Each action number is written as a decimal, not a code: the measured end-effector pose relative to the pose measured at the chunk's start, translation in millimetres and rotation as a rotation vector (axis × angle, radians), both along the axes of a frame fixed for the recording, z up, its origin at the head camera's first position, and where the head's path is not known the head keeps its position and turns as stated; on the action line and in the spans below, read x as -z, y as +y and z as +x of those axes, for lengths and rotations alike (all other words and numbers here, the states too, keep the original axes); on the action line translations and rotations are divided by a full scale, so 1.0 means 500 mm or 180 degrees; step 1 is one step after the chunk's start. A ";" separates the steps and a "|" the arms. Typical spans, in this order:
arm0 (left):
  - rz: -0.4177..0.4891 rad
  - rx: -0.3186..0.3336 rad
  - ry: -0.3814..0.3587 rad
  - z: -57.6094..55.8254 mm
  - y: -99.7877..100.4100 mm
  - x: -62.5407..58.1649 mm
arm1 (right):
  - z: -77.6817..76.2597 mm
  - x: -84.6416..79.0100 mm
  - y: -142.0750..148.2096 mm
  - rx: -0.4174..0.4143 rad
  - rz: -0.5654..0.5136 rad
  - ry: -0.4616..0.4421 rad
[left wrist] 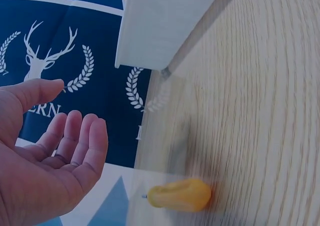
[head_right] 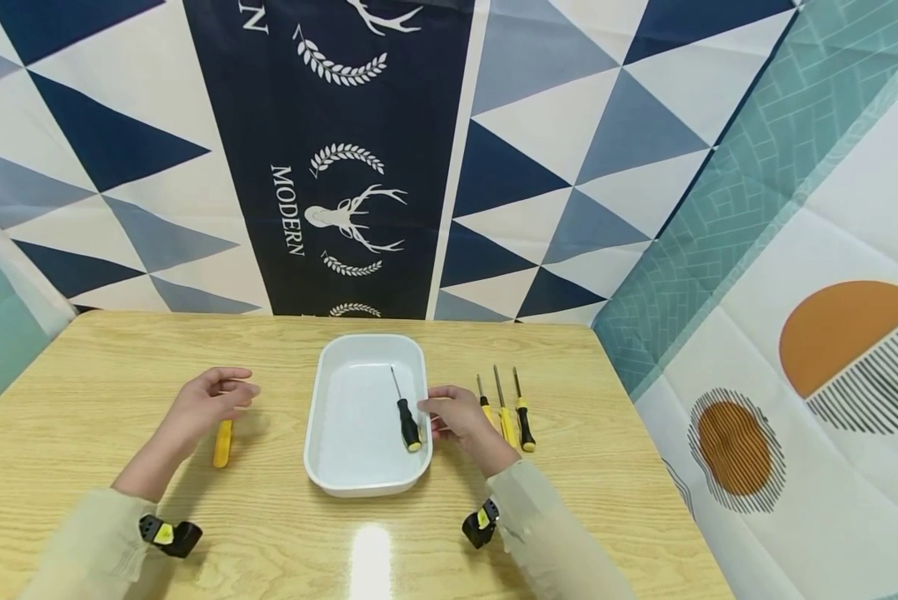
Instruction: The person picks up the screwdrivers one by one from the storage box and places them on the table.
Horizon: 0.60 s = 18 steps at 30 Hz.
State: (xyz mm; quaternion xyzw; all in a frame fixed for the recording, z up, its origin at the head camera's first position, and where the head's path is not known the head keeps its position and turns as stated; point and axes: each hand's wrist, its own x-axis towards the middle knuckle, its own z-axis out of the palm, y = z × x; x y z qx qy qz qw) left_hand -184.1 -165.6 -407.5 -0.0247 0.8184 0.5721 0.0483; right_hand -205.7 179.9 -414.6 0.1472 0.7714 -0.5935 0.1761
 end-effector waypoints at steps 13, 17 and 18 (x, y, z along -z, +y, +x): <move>0.0329 0.0217 -0.0020 -0.005 0.042 -0.013 | -0.001 0.005 0.005 -0.0077 -0.0059 -0.0001; 0.0373 0.0260 -0.0023 -0.010 0.057 -0.015 | 0.011 -0.017 -0.001 -0.0114 -0.0047 -0.0015; 0.0376 0.0264 -0.0026 -0.011 0.060 -0.016 | 0.018 -0.029 -0.005 -0.0116 -0.0040 -0.0015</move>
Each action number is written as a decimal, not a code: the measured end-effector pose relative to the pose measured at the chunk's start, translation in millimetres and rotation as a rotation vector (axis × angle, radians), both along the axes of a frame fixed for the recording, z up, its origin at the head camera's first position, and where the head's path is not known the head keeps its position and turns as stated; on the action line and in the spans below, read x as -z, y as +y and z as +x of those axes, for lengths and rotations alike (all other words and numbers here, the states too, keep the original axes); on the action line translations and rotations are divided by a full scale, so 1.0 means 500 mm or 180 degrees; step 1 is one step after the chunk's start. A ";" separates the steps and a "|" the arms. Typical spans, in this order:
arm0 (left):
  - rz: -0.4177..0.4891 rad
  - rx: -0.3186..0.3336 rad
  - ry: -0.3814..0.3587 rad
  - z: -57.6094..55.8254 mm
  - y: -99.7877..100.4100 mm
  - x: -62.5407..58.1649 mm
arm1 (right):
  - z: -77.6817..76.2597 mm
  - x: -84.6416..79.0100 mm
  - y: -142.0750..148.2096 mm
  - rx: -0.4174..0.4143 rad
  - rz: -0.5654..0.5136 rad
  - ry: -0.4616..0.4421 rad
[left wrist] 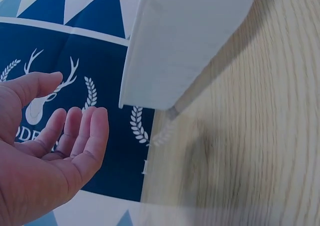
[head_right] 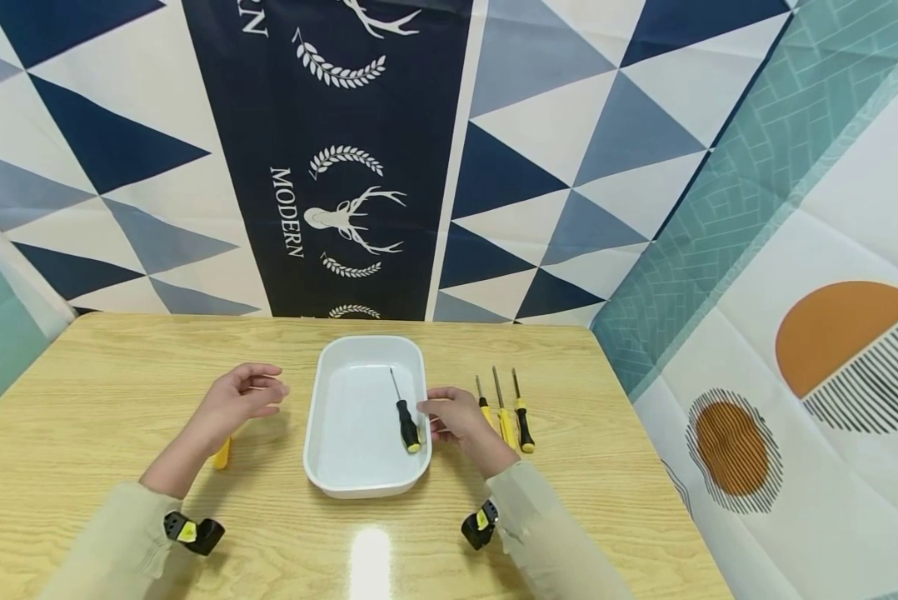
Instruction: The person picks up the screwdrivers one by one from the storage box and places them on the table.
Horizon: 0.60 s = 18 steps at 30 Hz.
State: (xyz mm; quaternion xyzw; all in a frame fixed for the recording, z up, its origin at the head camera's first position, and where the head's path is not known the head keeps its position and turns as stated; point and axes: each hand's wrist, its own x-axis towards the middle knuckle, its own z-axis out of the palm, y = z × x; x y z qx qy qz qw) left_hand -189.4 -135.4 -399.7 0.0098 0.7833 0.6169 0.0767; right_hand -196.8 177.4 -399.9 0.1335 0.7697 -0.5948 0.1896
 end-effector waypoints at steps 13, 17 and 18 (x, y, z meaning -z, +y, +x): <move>0.0118 0.0069 -0.0010 -0.005 0.038 -0.003 | -0.016 0.033 0.006 0.0065 0.0003 0.0032; 0.0147 0.0113 -0.0051 -0.008 0.056 -0.001 | -0.018 0.035 0.006 0.0106 0.0005 0.0015; 0.0141 0.0119 -0.0059 -0.008 0.061 0.000 | -0.019 0.035 0.006 0.0107 0.0010 0.0020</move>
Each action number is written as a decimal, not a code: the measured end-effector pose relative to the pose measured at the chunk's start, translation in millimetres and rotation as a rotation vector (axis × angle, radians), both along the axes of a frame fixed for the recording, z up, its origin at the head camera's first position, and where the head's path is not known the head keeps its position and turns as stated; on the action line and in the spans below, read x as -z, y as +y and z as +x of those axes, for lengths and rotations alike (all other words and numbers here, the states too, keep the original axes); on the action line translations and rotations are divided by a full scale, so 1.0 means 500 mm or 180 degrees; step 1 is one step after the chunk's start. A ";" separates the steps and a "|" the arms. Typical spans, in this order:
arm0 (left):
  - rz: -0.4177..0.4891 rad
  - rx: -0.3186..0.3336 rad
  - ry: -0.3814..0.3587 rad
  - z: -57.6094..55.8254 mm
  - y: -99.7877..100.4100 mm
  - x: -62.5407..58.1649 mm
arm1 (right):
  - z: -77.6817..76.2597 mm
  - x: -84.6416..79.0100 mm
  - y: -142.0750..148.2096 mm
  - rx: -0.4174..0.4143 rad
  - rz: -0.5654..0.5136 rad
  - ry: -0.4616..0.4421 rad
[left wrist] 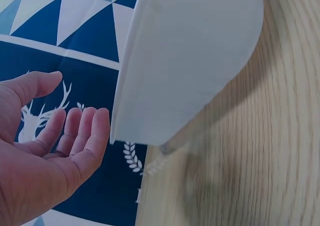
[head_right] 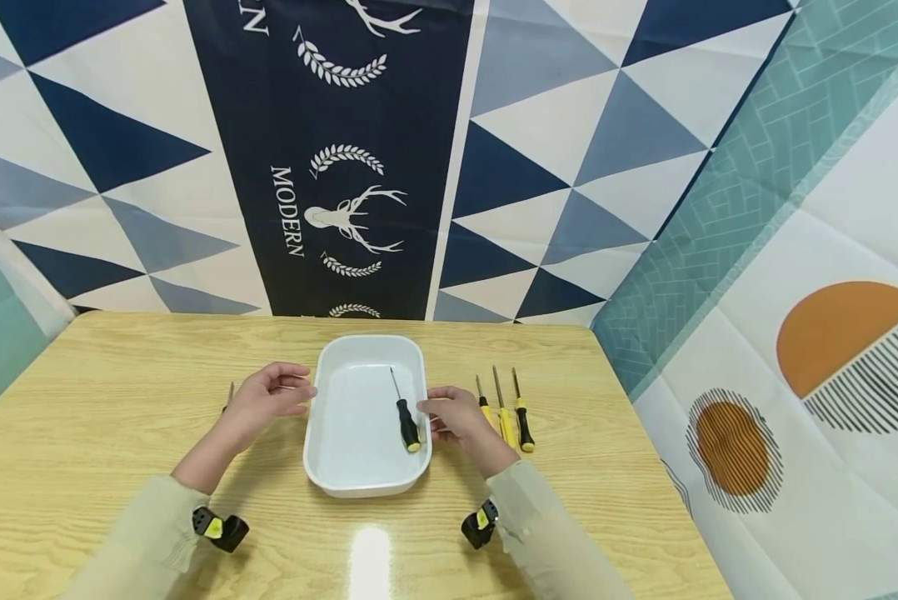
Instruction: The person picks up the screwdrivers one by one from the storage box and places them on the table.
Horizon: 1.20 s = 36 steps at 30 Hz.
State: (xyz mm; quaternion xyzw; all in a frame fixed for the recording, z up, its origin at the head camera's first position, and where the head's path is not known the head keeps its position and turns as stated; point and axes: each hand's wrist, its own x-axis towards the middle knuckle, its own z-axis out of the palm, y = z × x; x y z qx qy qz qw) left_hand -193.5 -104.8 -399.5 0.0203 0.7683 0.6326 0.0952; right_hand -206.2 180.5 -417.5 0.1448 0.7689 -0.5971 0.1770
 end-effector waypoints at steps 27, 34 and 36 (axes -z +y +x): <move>-0.0077 0.0050 -0.0214 -0.010 0.116 0.000 | 0.001 -0.002 0.002 -0.0104 0.0066 0.0023; -0.0130 0.0013 -0.0337 -0.011 0.142 0.007 | 0.002 -0.003 0.000 -0.0052 0.0053 0.0023; -0.0161 0.0015 -0.0357 -0.011 0.146 0.008 | 0.003 -0.004 -0.001 -0.0026 0.0049 0.0030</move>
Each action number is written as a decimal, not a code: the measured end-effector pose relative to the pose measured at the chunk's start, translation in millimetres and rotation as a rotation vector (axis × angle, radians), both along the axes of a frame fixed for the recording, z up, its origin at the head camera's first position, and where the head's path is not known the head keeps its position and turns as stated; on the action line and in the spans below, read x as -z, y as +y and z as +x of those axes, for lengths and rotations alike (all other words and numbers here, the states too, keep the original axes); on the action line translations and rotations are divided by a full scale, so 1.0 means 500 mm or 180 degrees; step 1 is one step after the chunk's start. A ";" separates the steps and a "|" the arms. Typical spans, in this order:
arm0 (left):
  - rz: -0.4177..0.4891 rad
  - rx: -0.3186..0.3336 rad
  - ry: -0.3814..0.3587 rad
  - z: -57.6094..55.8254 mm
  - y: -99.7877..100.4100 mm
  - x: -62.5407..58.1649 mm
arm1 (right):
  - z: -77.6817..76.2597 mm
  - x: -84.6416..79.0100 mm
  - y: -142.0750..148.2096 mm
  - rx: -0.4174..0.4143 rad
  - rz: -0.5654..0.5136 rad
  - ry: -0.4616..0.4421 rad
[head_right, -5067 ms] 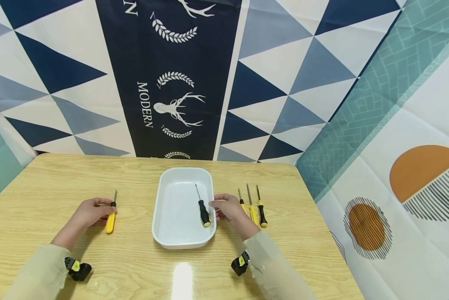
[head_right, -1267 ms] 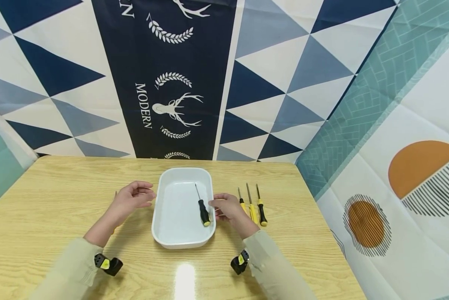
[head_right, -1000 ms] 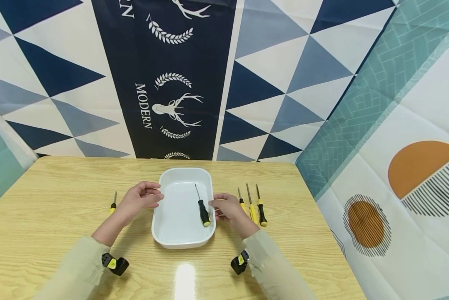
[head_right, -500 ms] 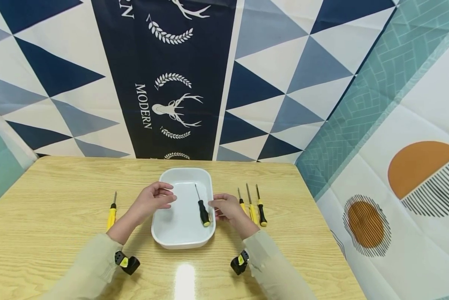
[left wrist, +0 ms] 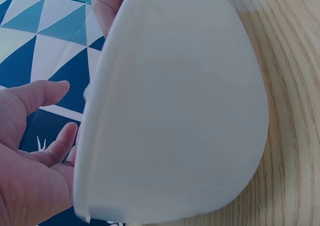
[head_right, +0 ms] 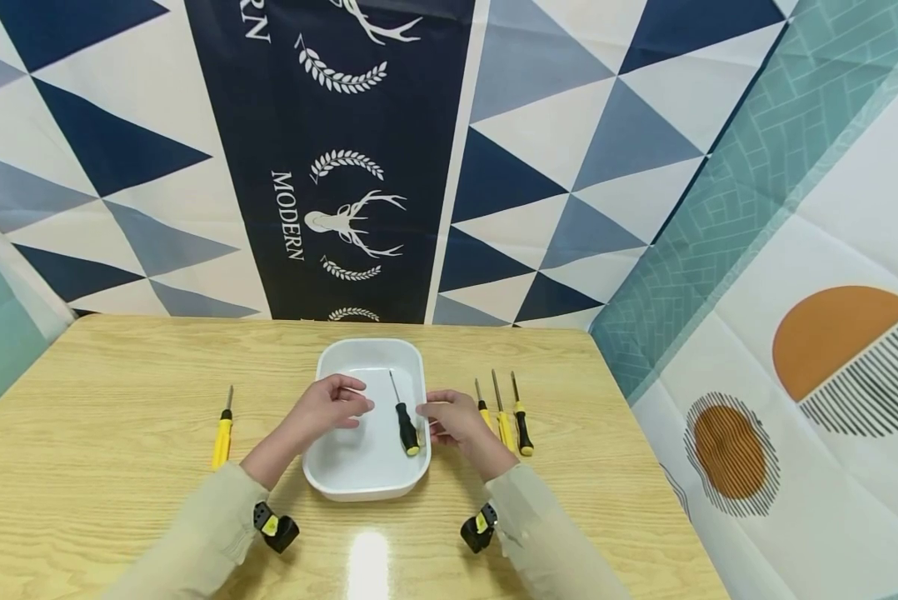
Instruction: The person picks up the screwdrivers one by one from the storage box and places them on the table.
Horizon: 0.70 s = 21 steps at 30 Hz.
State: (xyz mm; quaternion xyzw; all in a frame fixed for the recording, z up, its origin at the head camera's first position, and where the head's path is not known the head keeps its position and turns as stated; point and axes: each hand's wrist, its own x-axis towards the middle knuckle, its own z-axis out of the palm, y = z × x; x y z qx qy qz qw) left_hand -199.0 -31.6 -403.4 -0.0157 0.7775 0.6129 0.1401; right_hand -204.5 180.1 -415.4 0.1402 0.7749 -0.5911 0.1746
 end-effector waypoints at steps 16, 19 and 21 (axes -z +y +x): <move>-0.0383 0.0178 0.0016 -0.005 0.031 0.014 | 0.000 0.003 0.000 -0.0011 -0.0016 -0.0022; -0.0496 0.0189 0.0000 -0.005 0.037 0.016 | 0.000 0.003 -0.001 -0.0018 -0.0029 -0.0021; -0.0547 0.0185 -0.0047 -0.006 0.041 0.019 | 0.000 0.001 -0.001 -0.0023 -0.0045 -0.0019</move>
